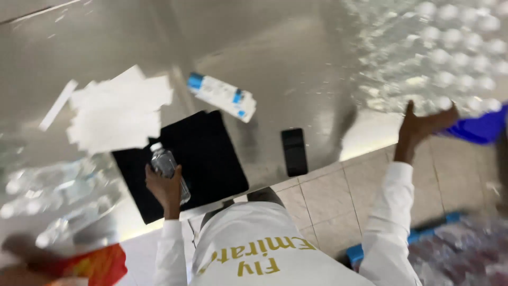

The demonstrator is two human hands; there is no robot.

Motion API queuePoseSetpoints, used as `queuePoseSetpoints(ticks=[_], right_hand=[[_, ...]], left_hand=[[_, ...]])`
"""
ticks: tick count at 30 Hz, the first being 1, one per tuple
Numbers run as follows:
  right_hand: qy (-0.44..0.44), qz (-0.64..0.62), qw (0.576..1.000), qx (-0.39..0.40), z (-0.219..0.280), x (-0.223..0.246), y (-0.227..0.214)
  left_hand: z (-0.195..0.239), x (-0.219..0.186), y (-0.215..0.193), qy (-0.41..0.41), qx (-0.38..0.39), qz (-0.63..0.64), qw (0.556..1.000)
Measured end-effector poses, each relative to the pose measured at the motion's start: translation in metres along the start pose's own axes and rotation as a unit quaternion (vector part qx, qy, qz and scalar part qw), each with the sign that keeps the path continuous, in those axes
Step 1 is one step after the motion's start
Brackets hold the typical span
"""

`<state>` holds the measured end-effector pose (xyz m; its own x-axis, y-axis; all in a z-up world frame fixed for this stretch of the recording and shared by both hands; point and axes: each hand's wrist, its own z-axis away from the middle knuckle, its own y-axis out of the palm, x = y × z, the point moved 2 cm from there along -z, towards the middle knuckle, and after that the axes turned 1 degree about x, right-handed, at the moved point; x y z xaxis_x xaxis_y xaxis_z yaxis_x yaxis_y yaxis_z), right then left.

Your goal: The person repeatedly picks up clear plastic water bottles, wraps printed labels around them by hand, and places the labeled bottles into a blue bin. A second person is visible arranging bottles on the table.

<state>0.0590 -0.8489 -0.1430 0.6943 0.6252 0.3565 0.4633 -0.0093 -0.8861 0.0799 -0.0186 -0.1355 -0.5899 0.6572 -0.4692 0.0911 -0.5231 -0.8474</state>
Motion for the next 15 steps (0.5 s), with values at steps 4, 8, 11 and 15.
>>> queuePoseSetpoints(ticks=[4, 8, 11, 15], right_hand=[[0.059, -0.082, 0.995, 0.012, 0.021, 0.023, -0.022], [-0.103, -0.178, 0.979, 0.003, 0.107, 0.175, -0.141], [-0.093, -0.178, 0.960, 0.195, 0.168, 0.251, -0.159], [-0.097, -0.050, 0.872, 0.477, 0.267, 0.324, -0.088]], left_hand=[[0.003, 0.000, -0.025, -0.017, 0.051, 0.055, 0.997], [0.007, 0.026, -0.041, 0.021, 0.004, 0.044, 0.999], [0.009, 0.034, -0.048, -0.001, 0.066, 0.074, 0.995], [-0.001, 0.067, -0.055, 0.062, 0.011, 0.085, 0.994]])
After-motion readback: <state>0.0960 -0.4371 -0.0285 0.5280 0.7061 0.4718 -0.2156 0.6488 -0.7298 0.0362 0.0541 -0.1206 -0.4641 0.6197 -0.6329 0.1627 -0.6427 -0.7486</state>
